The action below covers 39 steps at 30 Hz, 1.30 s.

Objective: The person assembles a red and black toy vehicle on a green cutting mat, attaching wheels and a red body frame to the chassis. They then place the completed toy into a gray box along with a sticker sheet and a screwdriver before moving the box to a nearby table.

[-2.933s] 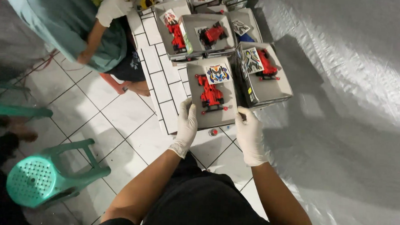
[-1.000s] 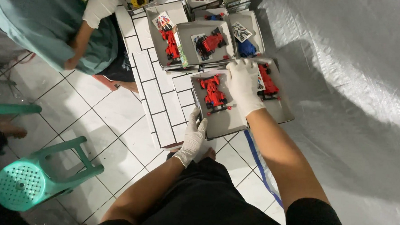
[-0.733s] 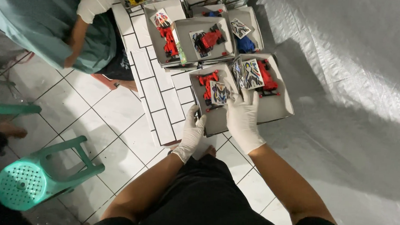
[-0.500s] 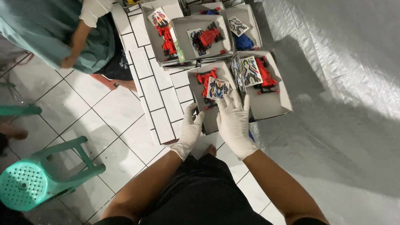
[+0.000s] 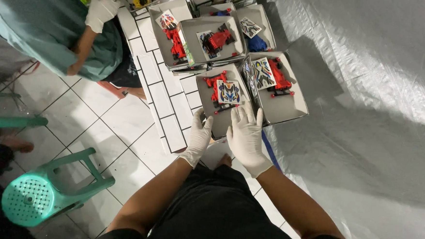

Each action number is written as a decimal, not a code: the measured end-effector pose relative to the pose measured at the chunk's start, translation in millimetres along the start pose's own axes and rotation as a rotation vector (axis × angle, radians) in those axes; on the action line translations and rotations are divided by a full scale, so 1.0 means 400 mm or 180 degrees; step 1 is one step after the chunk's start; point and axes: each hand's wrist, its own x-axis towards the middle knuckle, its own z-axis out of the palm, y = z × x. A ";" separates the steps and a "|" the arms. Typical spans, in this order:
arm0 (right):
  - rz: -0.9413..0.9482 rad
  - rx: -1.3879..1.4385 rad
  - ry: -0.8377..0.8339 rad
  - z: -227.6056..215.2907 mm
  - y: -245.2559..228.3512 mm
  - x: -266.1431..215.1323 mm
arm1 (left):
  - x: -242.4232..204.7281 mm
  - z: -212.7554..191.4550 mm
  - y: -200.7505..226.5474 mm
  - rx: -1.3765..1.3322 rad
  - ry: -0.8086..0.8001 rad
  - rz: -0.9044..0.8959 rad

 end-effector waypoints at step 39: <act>-0.0624 0.2650 0.1339 0.141 0.070 -0.241 | -0.132 -0.040 0.028 -0.0299 0.0482 0.0320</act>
